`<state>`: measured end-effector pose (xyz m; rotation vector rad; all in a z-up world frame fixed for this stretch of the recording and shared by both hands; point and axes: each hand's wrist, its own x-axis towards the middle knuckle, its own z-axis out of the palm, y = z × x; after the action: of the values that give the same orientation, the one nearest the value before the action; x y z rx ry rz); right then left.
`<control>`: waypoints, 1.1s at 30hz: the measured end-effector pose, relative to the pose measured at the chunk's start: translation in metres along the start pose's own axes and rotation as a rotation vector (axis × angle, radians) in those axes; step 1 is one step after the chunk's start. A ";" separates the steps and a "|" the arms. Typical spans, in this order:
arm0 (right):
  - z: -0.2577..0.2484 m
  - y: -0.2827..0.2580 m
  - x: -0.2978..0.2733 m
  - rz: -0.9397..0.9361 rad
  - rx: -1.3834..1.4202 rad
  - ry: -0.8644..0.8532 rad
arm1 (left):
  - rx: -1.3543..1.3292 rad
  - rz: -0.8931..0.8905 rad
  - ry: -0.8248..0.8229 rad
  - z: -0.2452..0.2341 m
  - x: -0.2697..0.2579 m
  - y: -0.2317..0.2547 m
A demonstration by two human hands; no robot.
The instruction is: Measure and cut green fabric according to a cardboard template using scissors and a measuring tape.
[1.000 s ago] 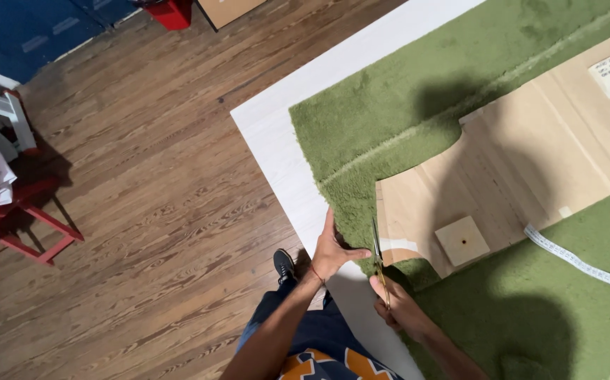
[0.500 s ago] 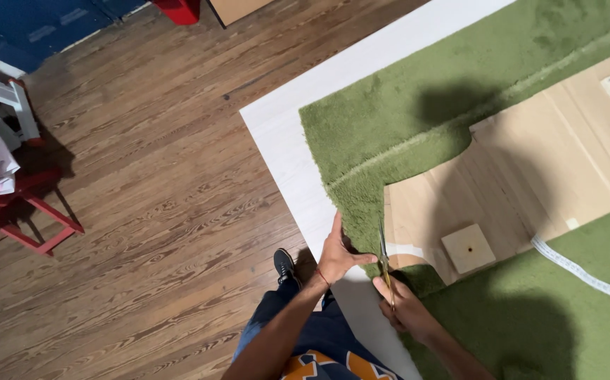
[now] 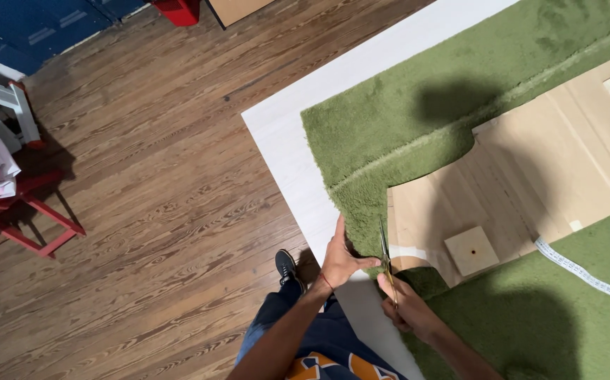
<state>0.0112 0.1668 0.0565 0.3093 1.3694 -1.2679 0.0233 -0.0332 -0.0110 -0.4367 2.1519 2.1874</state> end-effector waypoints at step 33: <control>-0.101 -0.015 -0.030 -0.557 -0.804 1.329 | 1.479 0.554 -0.394 0.021 0.048 0.101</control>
<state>-0.0471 0.2556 0.0611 0.1824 3.1289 -0.7245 -0.0494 -0.0244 0.0763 0.6465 2.9568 0.1698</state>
